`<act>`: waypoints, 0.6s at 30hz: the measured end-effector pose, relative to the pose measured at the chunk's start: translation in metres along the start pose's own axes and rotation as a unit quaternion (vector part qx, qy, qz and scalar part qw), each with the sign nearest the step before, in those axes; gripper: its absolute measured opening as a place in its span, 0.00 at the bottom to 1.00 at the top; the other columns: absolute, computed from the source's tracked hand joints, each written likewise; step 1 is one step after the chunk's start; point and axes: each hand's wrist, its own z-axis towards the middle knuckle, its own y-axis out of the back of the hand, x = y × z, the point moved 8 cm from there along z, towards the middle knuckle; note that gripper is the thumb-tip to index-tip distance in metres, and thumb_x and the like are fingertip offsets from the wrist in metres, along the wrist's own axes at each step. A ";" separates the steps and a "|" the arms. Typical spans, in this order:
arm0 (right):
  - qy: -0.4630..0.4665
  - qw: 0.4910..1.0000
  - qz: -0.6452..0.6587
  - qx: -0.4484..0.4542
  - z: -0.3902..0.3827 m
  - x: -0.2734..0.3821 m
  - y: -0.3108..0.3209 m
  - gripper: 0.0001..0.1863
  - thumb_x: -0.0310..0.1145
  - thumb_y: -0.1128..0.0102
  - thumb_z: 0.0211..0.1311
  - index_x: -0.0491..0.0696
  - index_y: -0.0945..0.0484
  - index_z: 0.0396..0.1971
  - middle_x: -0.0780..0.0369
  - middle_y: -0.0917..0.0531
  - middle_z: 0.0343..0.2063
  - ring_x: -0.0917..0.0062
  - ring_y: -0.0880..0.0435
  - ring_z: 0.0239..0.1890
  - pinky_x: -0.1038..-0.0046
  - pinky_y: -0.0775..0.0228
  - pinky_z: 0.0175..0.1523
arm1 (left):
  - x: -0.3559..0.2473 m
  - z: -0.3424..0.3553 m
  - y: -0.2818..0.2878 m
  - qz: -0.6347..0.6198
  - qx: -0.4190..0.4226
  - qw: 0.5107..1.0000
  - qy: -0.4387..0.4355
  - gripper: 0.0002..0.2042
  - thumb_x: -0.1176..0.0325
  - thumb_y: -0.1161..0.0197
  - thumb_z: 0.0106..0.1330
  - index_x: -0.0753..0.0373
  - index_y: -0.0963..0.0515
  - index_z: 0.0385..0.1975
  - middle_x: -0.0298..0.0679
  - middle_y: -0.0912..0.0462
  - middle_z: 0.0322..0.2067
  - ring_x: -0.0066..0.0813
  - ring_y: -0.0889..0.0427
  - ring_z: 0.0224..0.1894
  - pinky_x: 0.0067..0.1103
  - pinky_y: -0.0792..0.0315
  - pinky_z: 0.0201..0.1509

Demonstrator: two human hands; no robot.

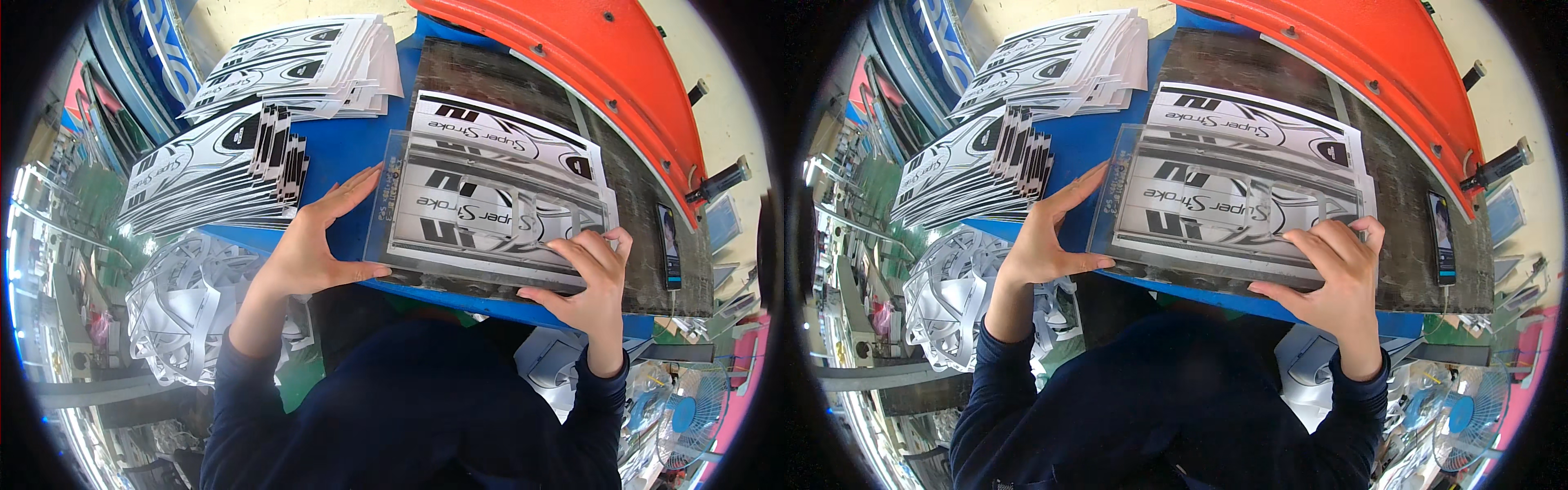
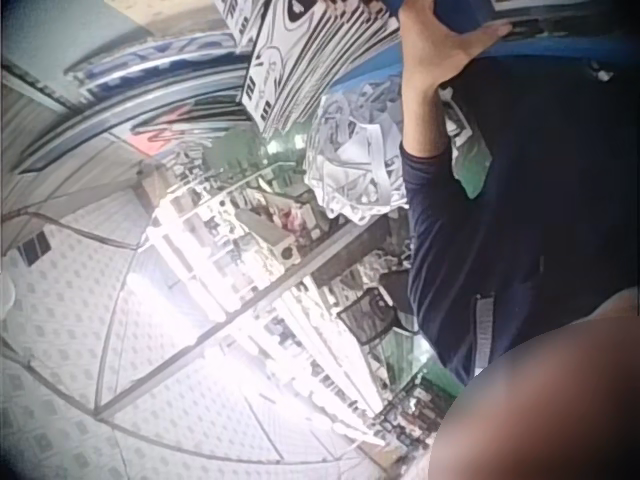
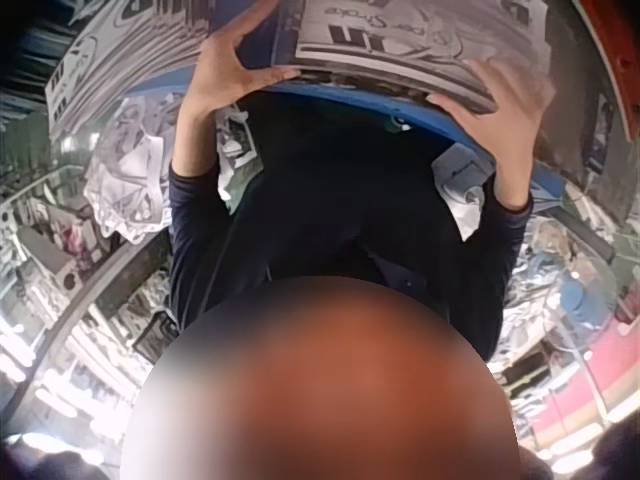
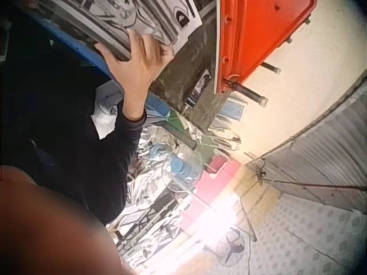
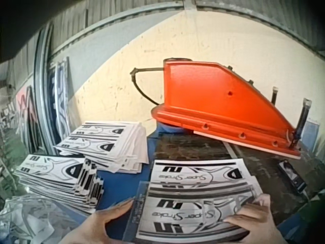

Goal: Cutting out printed stickers using a manual lever-operated industrial press.

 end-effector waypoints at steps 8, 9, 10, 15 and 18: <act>-0.003 1.000 0.000 0.006 -0.002 0.001 0.001 0.32 0.55 0.17 0.29 0.49 0.16 0.33 0.65 0.20 0.28 0.74 0.22 0.32 0.63 0.44 0.53 | -0.002 -0.004 0.000 0.012 -0.006 1.000 0.006 0.50 0.64 0.18 0.45 0.67 0.37 0.70 0.48 0.38 0.72 0.44 0.44 0.76 0.45 0.57 0.78; -0.002 1.000 -0.001 0.004 -0.002 0.001 0.001 0.32 0.55 0.17 0.29 0.49 0.16 0.33 0.65 0.20 0.28 0.74 0.22 0.32 0.63 0.44 0.54 | -0.002 -0.004 0.000 0.012 -0.006 1.000 0.007 0.50 0.64 0.18 0.45 0.67 0.37 0.70 0.48 0.38 0.72 0.44 0.44 0.76 0.45 0.57 0.78; 0.000 1.000 -0.003 0.002 -0.003 0.001 0.002 0.32 0.55 0.16 0.29 0.49 0.16 0.33 0.65 0.20 0.28 0.74 0.22 0.32 0.63 0.44 0.54 | -0.003 -0.003 0.000 0.012 -0.006 1.000 0.006 0.49 0.65 0.18 0.44 0.67 0.37 0.70 0.48 0.38 0.72 0.44 0.43 0.76 0.45 0.57 0.78; -0.021 0.999 -0.008 0.046 -0.004 -0.002 0.003 0.34 0.56 0.18 0.29 0.49 0.15 0.37 0.63 0.19 0.35 0.71 0.21 0.38 0.60 0.44 0.58 | -0.002 0.003 -0.004 -0.002 0.003 1.000 -0.020 0.49 0.66 0.18 0.43 0.67 0.37 0.70 0.48 0.37 0.71 0.44 0.42 0.75 0.44 0.56 0.78; -0.050 0.994 0.030 0.088 0.002 -0.011 0.013 0.42 0.57 0.18 0.29 0.50 0.17 0.49 0.57 0.21 0.49 0.63 0.23 0.51 0.55 0.45 0.64 | 0.003 -0.007 0.002 -0.008 -0.015 0.999 0.028 0.51 0.70 0.17 0.38 0.67 0.35 0.69 0.51 0.34 0.70 0.43 0.40 0.75 0.40 0.54 0.77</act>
